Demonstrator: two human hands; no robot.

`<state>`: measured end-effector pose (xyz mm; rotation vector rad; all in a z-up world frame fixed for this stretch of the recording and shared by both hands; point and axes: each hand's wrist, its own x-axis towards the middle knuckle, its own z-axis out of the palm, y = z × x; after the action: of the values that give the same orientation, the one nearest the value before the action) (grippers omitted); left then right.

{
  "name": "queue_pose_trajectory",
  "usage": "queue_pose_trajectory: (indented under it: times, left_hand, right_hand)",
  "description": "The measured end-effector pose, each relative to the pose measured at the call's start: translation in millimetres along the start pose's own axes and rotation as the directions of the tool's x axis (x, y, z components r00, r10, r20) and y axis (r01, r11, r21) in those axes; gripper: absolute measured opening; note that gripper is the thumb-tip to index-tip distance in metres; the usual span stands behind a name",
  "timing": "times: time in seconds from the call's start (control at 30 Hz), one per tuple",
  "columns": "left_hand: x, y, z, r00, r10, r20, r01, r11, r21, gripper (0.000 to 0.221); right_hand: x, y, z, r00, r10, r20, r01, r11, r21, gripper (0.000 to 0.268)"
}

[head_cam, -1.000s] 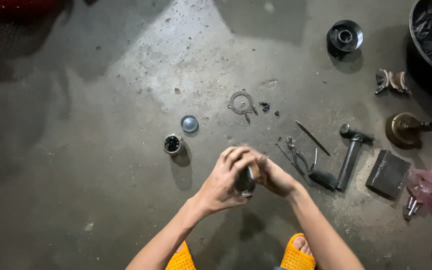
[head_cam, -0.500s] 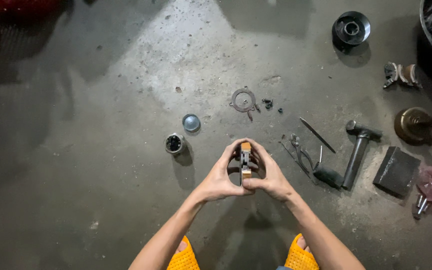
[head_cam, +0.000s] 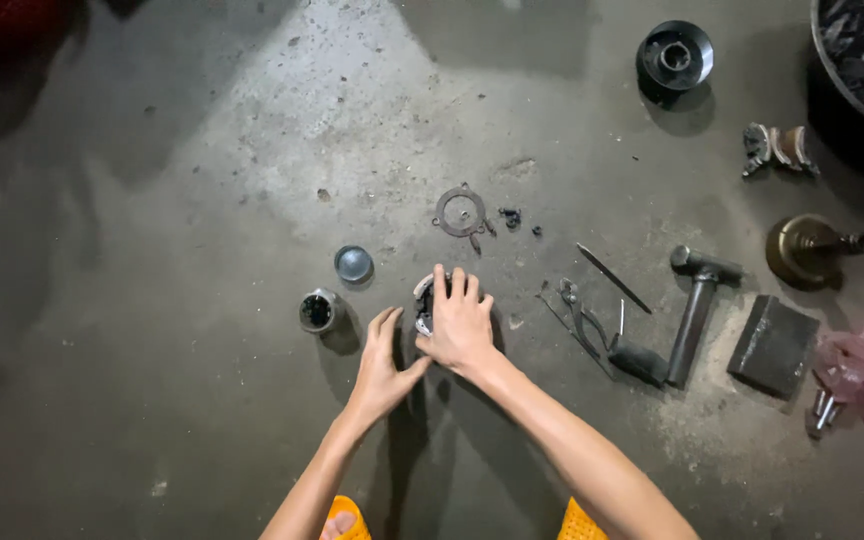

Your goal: Assembling the centrifugal clutch shoes and springs into the clutch carrier.

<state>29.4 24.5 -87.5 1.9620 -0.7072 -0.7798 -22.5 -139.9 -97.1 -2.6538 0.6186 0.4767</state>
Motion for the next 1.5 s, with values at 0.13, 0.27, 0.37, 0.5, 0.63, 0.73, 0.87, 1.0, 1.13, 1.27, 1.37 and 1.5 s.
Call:
queue_pose_trajectory:
  times: [0.13,0.27,0.37,0.5,0.63,0.73,0.87,1.0,1.13,1.27,1.37,1.5]
  left_hand:
    - [6.0,15.4,-7.7,0.992,-0.039,-0.120,0.036,0.999,-0.026,0.060]
    - [13.1,13.3,-7.8,0.985,-0.054,-0.161,0.052,0.998,-0.016,0.049]
    - [13.2,10.9,-4.3,0.977,0.086,-0.193,-0.090,0.996,-0.015,0.042]
    - [14.2,21.6,4.2,0.965,0.195,-0.175,-0.199,0.980,-0.007,0.034]
    - [12.4,12.2,38.5,0.948,0.282,-0.148,-0.291,0.956,-0.042,0.037]
    - [3.8,8.9,56.5,0.959,0.242,-0.150,-0.258,0.961,-0.100,0.018]
    - [-16.3,-9.4,66.8,0.993,0.090,-0.077,-0.100,0.985,-0.139,0.010]
    - [-10.1,-6.0,57.3,0.999,-0.015,-0.051,0.005,0.982,-0.191,0.010]
    - [10.7,1.9,39.6,0.944,0.193,-0.266,-0.200,0.980,0.003,0.009]
    - [25.5,-7.3,51.1,0.926,0.251,-0.282,-0.203,0.961,0.188,0.005]
    - [28.2,-12.8,61.7,0.936,0.257,-0.242,-0.187,0.943,0.277,0.007]
    - [30.2,-26.0,72.1,0.943,0.255,-0.212,-0.159,0.910,0.383,0.005]
  right_hand:
    - [5.2,-1.1,-30.6,0.996,0.042,0.081,-0.035,0.995,-0.093,0.103]
    - [50.0,65.4,-6.5,0.902,0.034,-0.430,0.024,0.991,0.129,0.042]
    - [70.4,94.1,13.4,0.901,0.101,-0.421,-0.076,0.994,0.077,0.031]
    - [32.9,81.4,-8.3,0.922,0.103,-0.374,-0.004,0.967,0.255,0.022]
    - [-39.2,67.4,-16.7,0.974,-0.060,-0.220,0.183,0.781,0.597,0.017]
    - [-70.1,77.2,22.6,0.985,-0.035,-0.166,0.140,0.722,0.678,0.013]
    - [-92.6,85.5,44.1,0.998,0.024,-0.055,0.036,0.497,0.867,0.016]
    - [-85.3,79.9,26.3,0.989,0.063,-0.131,0.079,0.523,0.848,0.016]
    - [-73.4,96.3,6.4,0.952,0.168,-0.254,0.071,0.688,0.722,0.015]
    - [-65.4,102.0,-4.0,0.951,0.217,-0.220,0.028,0.650,0.760,0.014]
    - [-58.1,94.8,-3.9,0.955,0.200,-0.219,0.025,0.679,0.733,0.016]
    - [-44.7,79.4,-1.9,0.959,0.174,-0.225,0.017,0.755,0.656,0.021]
